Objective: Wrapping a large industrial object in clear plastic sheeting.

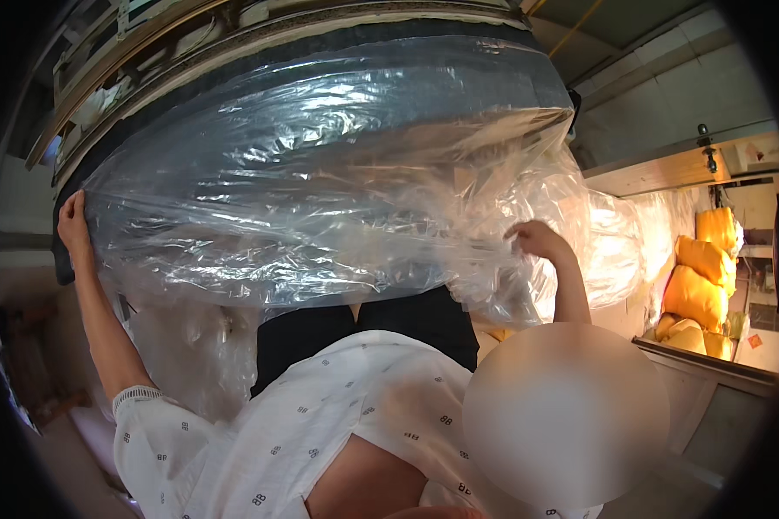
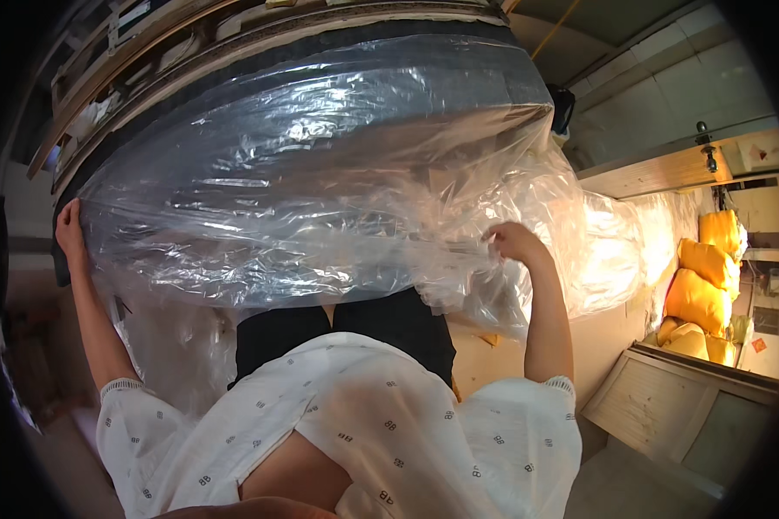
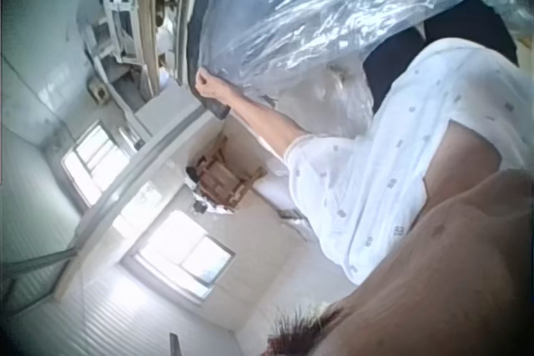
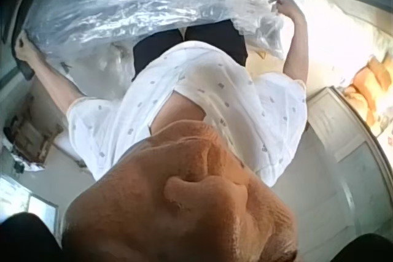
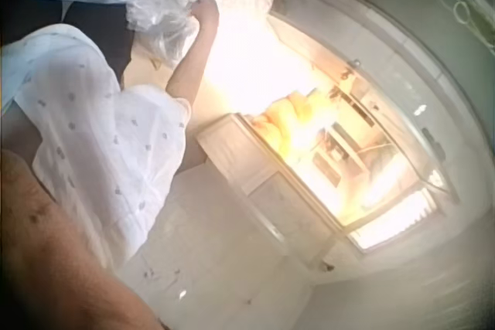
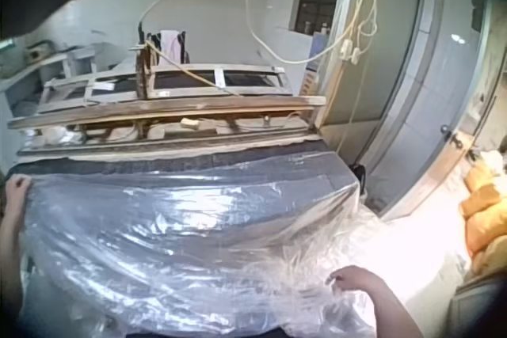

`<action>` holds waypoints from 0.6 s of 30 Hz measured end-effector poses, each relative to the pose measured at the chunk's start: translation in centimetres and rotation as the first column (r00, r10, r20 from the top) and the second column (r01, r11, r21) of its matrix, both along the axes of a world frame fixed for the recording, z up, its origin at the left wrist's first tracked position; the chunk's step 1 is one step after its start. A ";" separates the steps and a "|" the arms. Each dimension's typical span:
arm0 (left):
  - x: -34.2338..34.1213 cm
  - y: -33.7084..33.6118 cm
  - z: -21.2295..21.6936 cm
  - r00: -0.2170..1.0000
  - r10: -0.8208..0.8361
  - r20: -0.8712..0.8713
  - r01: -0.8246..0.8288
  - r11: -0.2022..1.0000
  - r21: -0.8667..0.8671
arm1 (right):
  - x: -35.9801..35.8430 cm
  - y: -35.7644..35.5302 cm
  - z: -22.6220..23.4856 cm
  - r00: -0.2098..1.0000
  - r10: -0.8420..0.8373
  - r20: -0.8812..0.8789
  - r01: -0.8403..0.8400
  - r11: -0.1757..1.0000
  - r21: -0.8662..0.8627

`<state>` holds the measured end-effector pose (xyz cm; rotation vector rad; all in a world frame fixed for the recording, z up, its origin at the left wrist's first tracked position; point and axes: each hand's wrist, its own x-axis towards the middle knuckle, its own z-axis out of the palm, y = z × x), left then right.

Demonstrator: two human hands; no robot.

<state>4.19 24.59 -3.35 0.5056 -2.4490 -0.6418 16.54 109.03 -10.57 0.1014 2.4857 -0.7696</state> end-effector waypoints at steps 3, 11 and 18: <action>-0.1 0.3 0.1 0.999 0.034 0.027 -0.033 0.998 -0.049 | -5.8 -1.7 4.2 0.653 -0.157 -0.741 0.260 0.965 0.024; -0.4 -0.9 -0.2 0.999 -0.047 0.009 0.047 0.999 -0.009 | -13.1 -3.0 7.1 0.529 -0.235 -0.815 0.218 0.966 -0.138; -0.7 -2.2 -0.6 1.000 -0.022 0.020 0.021 0.999 0.038 | -13.9 -2.1 7.5 0.641 -0.306 -0.704 0.184 0.951 -0.247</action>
